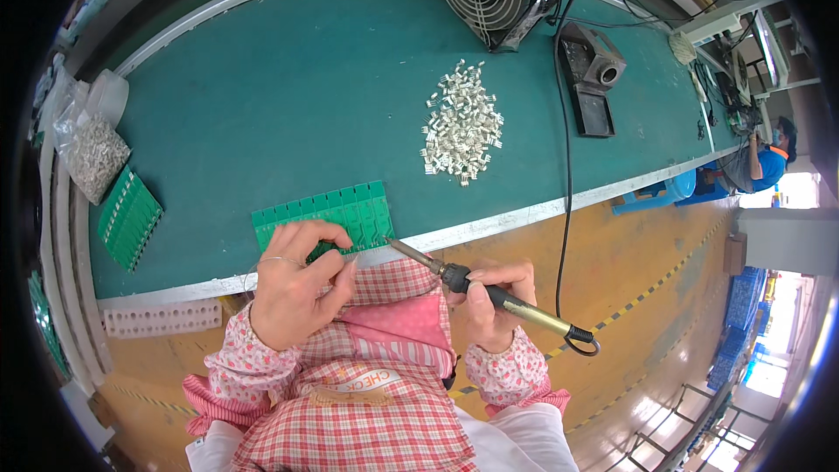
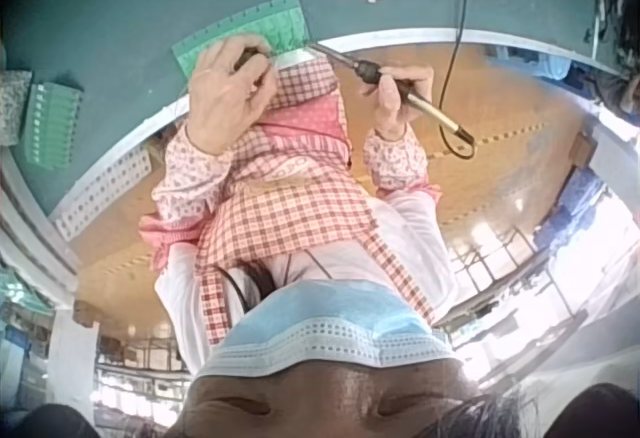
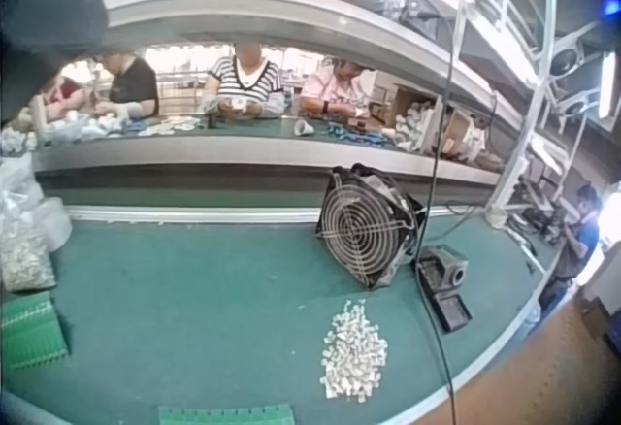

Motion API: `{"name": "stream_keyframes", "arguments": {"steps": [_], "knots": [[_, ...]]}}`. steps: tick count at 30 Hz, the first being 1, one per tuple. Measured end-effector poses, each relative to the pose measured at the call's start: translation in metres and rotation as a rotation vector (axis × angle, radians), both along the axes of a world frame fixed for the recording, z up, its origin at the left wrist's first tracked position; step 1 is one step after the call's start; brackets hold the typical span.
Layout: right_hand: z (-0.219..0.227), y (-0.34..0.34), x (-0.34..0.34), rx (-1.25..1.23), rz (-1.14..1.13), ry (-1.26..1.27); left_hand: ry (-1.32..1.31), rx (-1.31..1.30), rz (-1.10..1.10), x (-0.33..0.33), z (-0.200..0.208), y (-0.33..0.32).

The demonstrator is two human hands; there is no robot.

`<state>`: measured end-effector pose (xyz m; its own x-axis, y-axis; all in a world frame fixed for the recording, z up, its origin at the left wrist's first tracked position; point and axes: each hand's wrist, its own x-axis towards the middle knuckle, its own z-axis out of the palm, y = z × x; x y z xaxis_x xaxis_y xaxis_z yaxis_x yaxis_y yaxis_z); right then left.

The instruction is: The person assembles small electronic components onto green PCBs and solders them into place using a soldering iron and soldering wire.

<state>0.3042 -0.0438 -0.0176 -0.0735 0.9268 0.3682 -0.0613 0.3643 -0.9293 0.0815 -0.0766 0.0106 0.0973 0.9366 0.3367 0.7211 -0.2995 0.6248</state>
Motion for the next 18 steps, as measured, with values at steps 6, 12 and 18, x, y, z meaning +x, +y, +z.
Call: {"name": "stream_keyframes", "arguments": {"steps": [6,12,18], "knots": [[-0.008,-0.001,0.004,-0.003,0.067,0.018,-0.007,0.007,-0.003,-0.001,-0.001,0.001],[-0.010,-0.005,0.004,-0.084,0.139,0.032,0.000,0.014,-0.005,0.000,-0.004,0.002],[-0.011,-0.006,0.004,-0.127,0.151,0.040,0.003,0.014,0.004,0.001,-0.004,0.002]]}}
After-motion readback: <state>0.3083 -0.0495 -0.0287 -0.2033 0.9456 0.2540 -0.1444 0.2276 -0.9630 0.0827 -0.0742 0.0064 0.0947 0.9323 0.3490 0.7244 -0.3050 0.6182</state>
